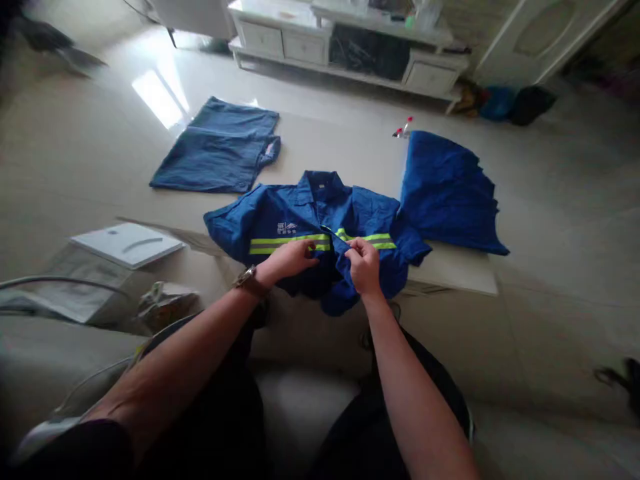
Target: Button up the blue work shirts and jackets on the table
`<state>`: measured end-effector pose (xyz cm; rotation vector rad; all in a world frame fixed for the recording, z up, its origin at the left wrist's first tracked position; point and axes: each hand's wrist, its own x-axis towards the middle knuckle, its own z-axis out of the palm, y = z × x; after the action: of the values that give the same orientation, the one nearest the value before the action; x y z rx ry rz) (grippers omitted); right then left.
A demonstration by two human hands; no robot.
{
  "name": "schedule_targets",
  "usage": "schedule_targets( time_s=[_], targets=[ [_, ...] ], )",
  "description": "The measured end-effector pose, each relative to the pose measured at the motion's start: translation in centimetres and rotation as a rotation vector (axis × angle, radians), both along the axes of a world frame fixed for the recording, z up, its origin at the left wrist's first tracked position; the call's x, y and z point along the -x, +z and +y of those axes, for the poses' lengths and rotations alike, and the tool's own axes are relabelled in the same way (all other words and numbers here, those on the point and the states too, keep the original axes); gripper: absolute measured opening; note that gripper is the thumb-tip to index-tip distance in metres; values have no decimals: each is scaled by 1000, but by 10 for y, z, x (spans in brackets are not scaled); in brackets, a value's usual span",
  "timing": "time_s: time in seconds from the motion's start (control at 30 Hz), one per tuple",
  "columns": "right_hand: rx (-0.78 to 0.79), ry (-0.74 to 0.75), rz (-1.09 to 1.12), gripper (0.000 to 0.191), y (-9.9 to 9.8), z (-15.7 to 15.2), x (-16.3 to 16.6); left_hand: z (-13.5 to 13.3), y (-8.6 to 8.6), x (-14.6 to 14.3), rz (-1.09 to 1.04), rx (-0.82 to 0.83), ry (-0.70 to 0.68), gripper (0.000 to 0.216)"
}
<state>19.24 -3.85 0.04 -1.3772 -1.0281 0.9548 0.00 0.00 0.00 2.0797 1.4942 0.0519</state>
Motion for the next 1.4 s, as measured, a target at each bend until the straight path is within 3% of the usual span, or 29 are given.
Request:
schedule_targets(
  time_s=[0.27,0.57,0.7,0.77,0.83,0.9,1.07,1.2,1.4],
  targets=[
    [-71,144,8,15,6,-4,-7,-1,-3,-16,38,-181,259,40],
    [-60,169,-97,41,14,-10,-5,-1,-14,-24,-1,-266,243,22],
    [6,-37,-270,36,3,-3,-19,3,-15,-23,-51,-252,243,19],
    [72,-176,-434,31,-3,1,-29,6,-13,-22,-109,-248,236,19],
    [61,-224,-614,22,-7,2,-35,7,-11,-22,-171,-242,231,18],
    [-34,-178,-778,10,-8,2,-34,7,-8,-23,-225,-241,223,17],
    [-212,93,-957,14,-8,-2,-10,2,-5,-26,-303,-237,179,17],
    [-185,129,-888,9,-13,0,2,-2,-5,-26,-337,-231,143,16],
    [-15,199,-730,6,-15,0,3,-5,-3,-24,-342,-236,68,19]
  ],
)
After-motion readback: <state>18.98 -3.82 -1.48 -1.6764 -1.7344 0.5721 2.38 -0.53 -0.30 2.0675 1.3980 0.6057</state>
